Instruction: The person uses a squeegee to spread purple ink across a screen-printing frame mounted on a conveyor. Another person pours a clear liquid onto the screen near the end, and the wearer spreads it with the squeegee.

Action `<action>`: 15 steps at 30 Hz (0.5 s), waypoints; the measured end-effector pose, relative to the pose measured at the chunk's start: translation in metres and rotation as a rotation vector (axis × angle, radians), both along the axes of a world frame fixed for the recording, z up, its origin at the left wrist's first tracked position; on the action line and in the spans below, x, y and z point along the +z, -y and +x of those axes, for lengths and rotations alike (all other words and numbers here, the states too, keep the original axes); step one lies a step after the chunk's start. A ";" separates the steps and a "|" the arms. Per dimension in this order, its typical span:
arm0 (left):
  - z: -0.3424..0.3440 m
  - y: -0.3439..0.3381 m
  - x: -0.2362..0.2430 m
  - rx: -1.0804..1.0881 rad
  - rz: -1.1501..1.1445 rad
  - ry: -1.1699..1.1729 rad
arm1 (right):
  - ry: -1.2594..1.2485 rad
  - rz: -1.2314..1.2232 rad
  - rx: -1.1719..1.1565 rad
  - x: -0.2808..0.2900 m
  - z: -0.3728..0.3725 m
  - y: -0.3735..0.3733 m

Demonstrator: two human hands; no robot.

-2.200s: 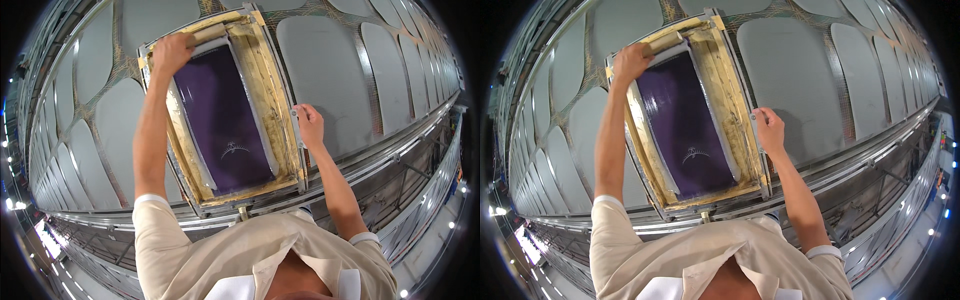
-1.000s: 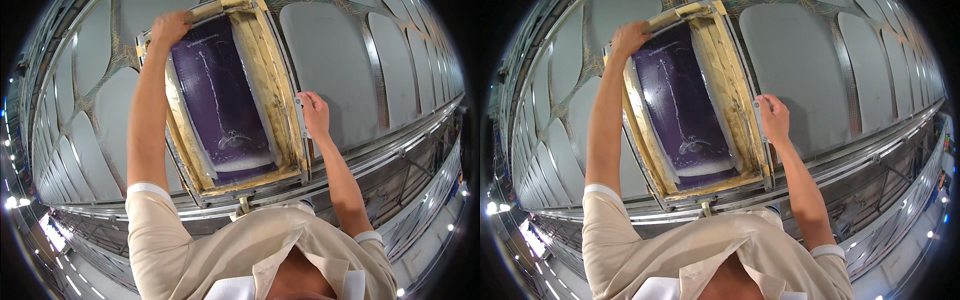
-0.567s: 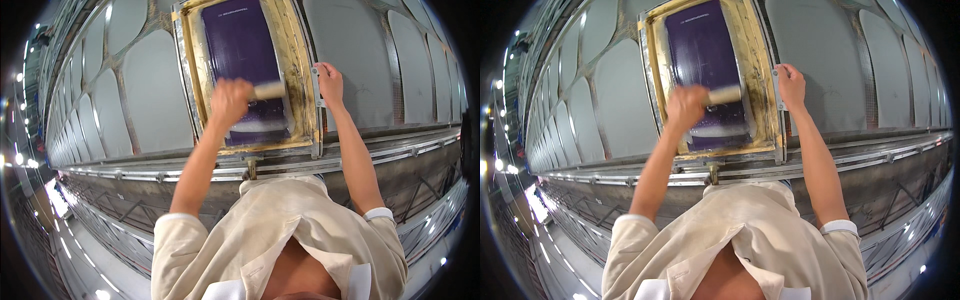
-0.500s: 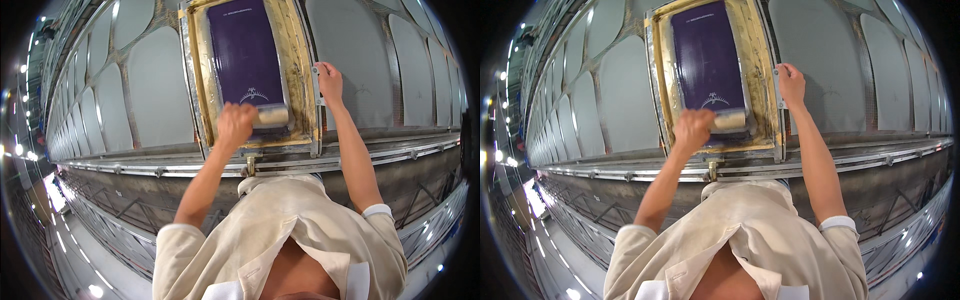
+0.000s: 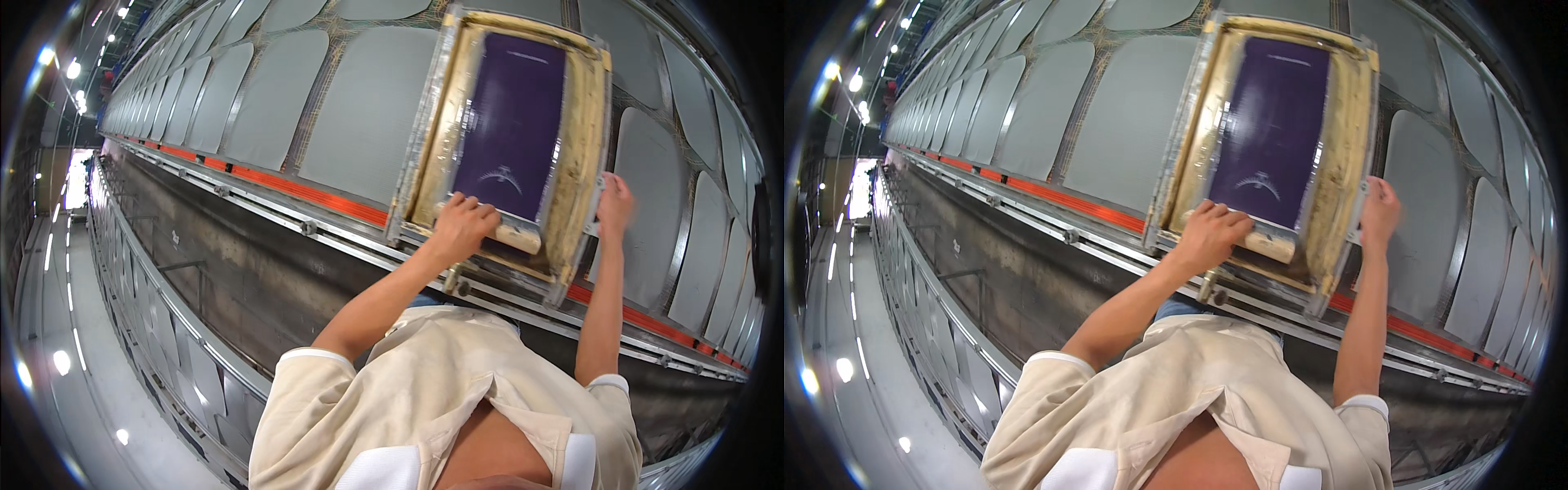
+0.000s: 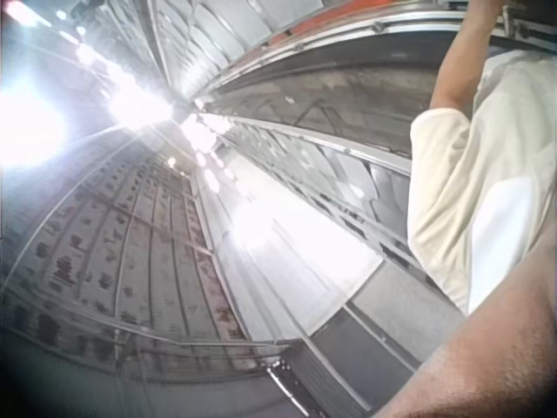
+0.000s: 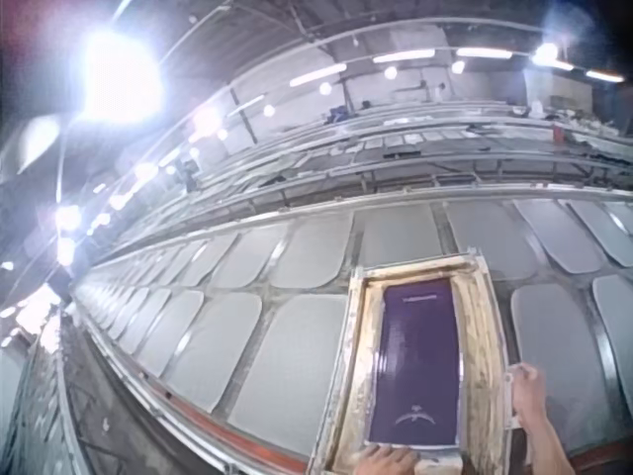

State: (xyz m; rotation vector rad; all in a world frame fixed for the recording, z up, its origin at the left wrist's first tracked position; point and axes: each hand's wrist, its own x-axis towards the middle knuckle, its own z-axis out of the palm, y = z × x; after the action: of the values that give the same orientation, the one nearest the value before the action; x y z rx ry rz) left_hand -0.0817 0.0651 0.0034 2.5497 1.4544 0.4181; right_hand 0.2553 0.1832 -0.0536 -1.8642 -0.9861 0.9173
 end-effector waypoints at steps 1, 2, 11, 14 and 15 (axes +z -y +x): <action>-0.015 0.005 0.015 0.001 -0.055 -0.050 | -0.005 0.020 -0.003 -0.008 -0.028 0.010; -0.039 -0.017 0.008 0.016 -0.012 -0.067 | 0.039 0.131 -0.008 -0.008 -0.057 -0.013; -0.279 -0.020 0.037 -0.019 0.039 -0.179 | -0.185 0.140 -0.010 -0.016 -0.310 -0.012; -0.297 0.020 0.027 0.013 0.001 -0.166 | -0.132 0.089 -0.021 -0.020 -0.321 -0.010; -0.305 0.023 0.021 0.012 0.002 -0.159 | -0.108 0.091 -0.034 -0.021 -0.324 -0.017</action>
State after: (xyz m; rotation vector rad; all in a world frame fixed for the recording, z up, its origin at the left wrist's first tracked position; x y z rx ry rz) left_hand -0.3865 0.0418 0.0242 2.6298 1.5223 0.2222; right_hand -0.0690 0.2005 -0.0742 -1.7323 -0.9131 0.9278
